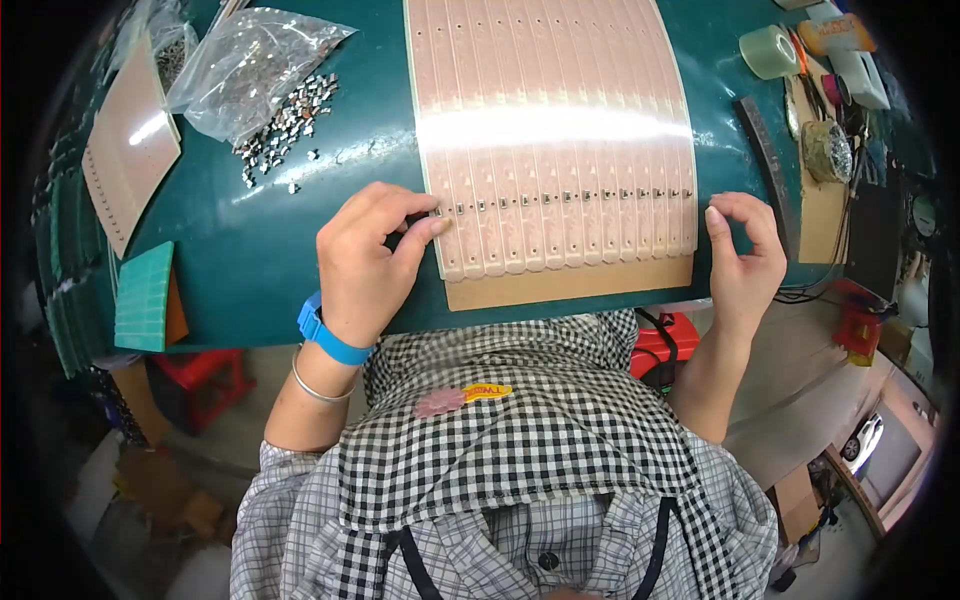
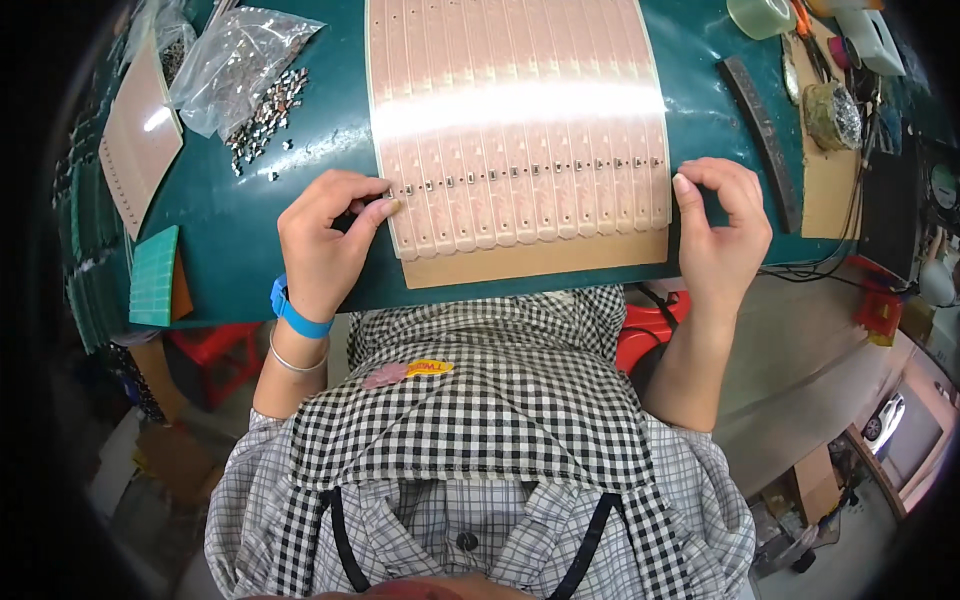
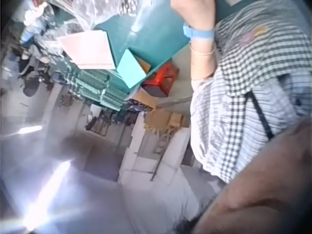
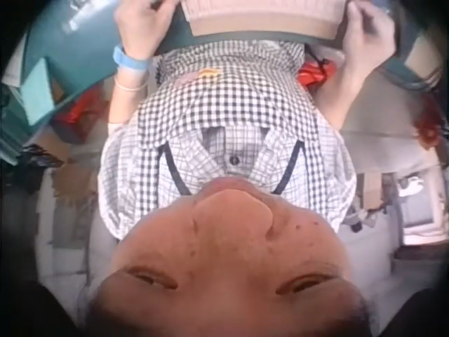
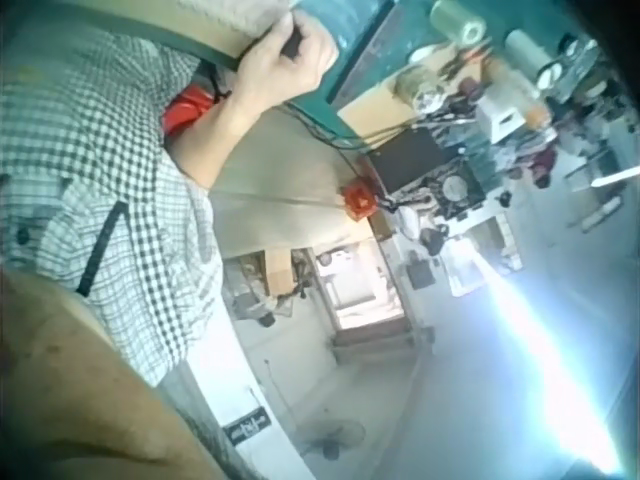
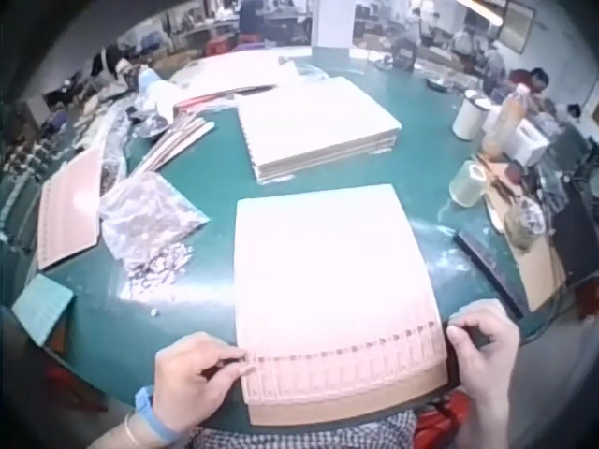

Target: The person assembles electronic components onto LED light strips by soldering them into place with a soldering iron.

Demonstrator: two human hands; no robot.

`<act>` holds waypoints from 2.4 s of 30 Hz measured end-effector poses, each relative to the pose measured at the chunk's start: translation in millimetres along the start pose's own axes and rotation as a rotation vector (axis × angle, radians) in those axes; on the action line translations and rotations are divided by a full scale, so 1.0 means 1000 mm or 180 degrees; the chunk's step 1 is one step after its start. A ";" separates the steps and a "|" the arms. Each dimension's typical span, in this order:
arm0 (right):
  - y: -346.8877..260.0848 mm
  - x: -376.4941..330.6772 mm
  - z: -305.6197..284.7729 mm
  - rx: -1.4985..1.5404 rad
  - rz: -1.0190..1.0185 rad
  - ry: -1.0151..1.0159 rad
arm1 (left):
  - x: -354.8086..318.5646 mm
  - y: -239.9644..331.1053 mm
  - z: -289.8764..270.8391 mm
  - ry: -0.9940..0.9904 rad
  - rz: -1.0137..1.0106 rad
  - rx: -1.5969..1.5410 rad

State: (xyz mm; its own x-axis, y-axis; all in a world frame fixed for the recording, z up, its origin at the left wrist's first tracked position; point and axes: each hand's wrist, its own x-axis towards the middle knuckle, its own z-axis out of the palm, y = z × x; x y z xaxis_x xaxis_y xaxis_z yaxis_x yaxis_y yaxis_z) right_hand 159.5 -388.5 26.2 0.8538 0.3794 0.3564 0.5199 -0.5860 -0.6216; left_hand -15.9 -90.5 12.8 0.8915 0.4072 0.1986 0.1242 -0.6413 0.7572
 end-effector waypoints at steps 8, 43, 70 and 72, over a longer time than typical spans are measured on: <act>0.013 -0.004 -0.001 0.0043 0.0188 0.0062 | -0.001 -0.009 0.005 0.0030 0.0210 0.0102; 0.023 -0.010 -0.003 0.0063 0.0356 0.0046 | 0.009 0.003 0.015 0.0155 0.0739 0.0830; 0.024 -0.010 -0.007 0.0097 0.0440 0.0094 | 0.007 -0.007 -0.003 -0.0077 0.0444 0.0697; 0.024 -0.010 -0.006 0.0108 0.0501 0.0074 | 0.007 -0.009 -0.002 -0.0042 0.0485 0.0678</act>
State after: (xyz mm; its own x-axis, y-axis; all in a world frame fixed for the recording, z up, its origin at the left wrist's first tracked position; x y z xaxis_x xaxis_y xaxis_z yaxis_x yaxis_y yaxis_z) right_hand 163.5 -410.8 11.9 0.9253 0.2677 0.2685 0.3786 -0.6121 -0.6942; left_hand -11.8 -80.6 8.4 0.9124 0.2878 0.2910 0.0759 -0.8176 0.5707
